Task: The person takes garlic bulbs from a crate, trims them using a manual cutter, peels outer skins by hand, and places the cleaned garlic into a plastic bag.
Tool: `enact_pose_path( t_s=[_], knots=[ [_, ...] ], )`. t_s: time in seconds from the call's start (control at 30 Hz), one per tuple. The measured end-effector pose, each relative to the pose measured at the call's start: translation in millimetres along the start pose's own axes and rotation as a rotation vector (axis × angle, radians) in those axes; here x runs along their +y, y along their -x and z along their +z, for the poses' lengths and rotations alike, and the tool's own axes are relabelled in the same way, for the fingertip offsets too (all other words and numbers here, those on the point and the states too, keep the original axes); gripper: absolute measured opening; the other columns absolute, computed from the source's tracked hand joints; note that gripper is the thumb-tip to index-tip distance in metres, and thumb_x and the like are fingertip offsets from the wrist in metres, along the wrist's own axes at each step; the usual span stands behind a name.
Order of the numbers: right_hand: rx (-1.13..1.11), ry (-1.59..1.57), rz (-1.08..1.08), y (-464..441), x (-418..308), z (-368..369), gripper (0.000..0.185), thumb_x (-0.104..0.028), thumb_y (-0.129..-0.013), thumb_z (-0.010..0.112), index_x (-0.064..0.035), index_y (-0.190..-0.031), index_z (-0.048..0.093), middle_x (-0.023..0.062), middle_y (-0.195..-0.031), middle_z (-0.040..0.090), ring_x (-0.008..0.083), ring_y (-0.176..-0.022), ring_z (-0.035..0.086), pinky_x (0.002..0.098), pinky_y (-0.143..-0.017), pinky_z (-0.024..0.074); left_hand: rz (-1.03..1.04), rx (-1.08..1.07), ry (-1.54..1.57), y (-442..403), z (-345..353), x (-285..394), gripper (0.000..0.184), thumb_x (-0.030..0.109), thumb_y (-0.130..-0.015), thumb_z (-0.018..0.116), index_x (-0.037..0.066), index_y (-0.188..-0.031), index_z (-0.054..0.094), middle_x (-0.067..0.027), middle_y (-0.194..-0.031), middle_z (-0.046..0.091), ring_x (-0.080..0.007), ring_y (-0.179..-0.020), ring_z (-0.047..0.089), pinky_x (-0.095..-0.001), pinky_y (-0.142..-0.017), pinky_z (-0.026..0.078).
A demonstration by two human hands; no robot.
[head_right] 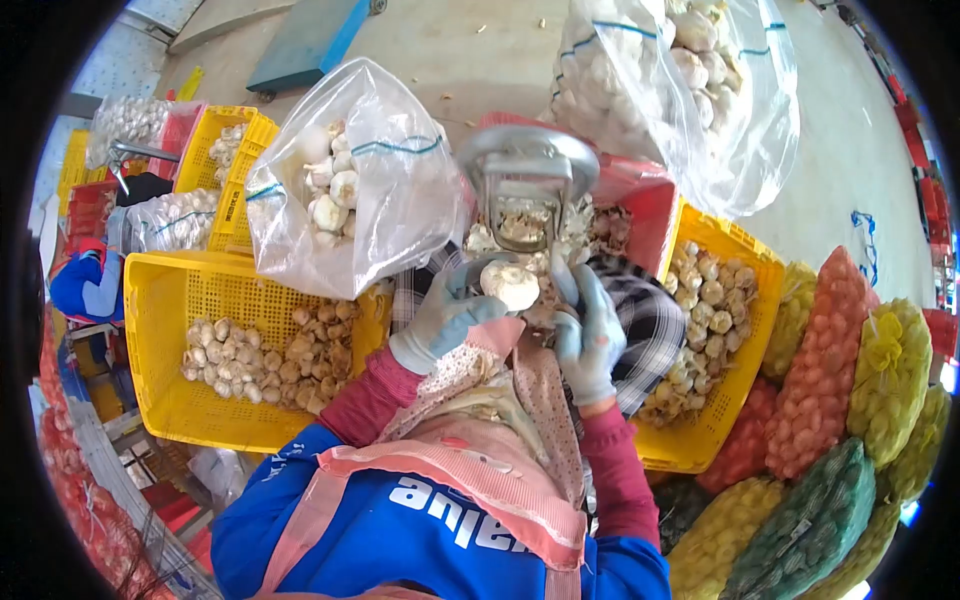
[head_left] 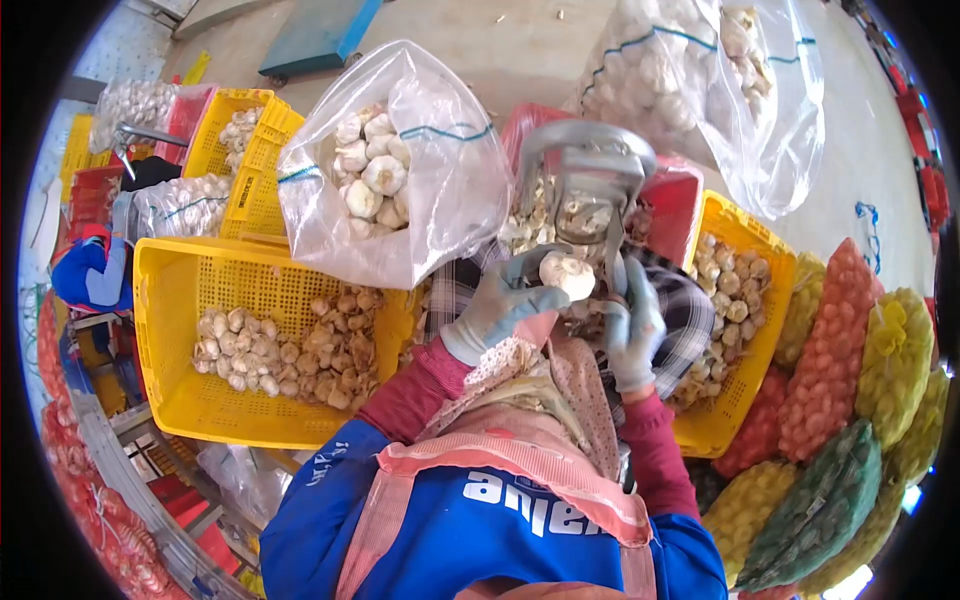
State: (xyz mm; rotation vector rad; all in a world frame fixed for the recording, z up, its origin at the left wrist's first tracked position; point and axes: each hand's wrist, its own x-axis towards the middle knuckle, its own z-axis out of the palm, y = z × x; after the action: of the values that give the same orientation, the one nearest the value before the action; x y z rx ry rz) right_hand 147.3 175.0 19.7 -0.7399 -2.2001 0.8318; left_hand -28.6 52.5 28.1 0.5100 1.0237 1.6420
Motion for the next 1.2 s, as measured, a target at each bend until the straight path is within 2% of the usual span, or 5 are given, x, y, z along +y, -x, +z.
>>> enact_pose_path(
  t_s=[0.43, 0.57, 0.8, 0.9, 1.2],
  knots=[
    [0.016, -0.979, 0.912, 68, -37, -2, 0.041, -0.032, -0.105, 0.038, 0.0008, -0.104, 0.063, 0.0008, -0.073, 0.064, 0.0095, -0.064, 0.057, 0.0257, -0.061, 0.0471, -0.131, 0.054, -0.213, 37, 21, -34, 0.028, 0.022, -0.099, 0.061, -0.002, -0.108, 0.071, -0.0017, -0.071, 0.065, -0.0081, -0.057, 0.059, -0.0215, -0.051, 0.048],
    [0.099, -0.146, 0.146, 78, -10, 13, 0.034, -0.023, -0.102, 0.041, 0.002, -0.097, 0.063, 0.0065, -0.064, 0.059, 0.0111, -0.058, 0.059, 0.0265, -0.054, 0.0462, -0.25, 0.134, -0.336, 33, 17, -19, 0.027, 0.02, -0.098, 0.061, -0.001, -0.112, 0.069, -0.0065, -0.086, 0.069, -0.0087, -0.067, 0.062, -0.0227, -0.058, 0.05],
    [-0.174, -0.325, 0.309, 81, -30, 15, 0.032, -0.03, -0.1, 0.055, 0.0008, -0.092, 0.05, 0.0043, -0.057, 0.057, 0.014, -0.046, 0.059, 0.0287, -0.042, 0.0451, 0.028, -0.001, -0.551, 43, 34, -58, 0.027, 0.023, -0.098, 0.062, -0.001, -0.097, 0.073, -0.0042, -0.077, 0.069, -0.0074, -0.071, 0.06, -0.0273, -0.062, 0.049],
    [-0.043, -1.352, 1.148, 66, -67, 12, 0.057, -0.064, -0.099, 0.039, -0.01, -0.089, 0.054, -0.0011, -0.05, 0.041, 0.0157, -0.035, 0.041, 0.0311, -0.038, 0.0385, -0.179, 0.3, -0.126, 43, 26, -68, 0.034, 0.026, -0.102, 0.057, -0.002, -0.089, 0.071, 0.0022, -0.068, 0.06, -0.0042, -0.064, 0.052, -0.0249, -0.054, 0.042],
    [-0.053, -0.619, 0.817, 63, -63, 25, 0.066, -0.059, -0.101, 0.031, -0.0045, -0.092, 0.066, 0.0042, -0.065, 0.062, 0.012, -0.046, 0.055, 0.0237, -0.043, 0.0435, -0.276, 0.045, -0.236, 61, 39, -35, 0.036, 0.025, -0.095, 0.068, 0.001, -0.122, 0.065, 0.0032, -0.083, 0.064, -0.0042, -0.064, 0.055, -0.0196, -0.051, 0.043]
  ],
)
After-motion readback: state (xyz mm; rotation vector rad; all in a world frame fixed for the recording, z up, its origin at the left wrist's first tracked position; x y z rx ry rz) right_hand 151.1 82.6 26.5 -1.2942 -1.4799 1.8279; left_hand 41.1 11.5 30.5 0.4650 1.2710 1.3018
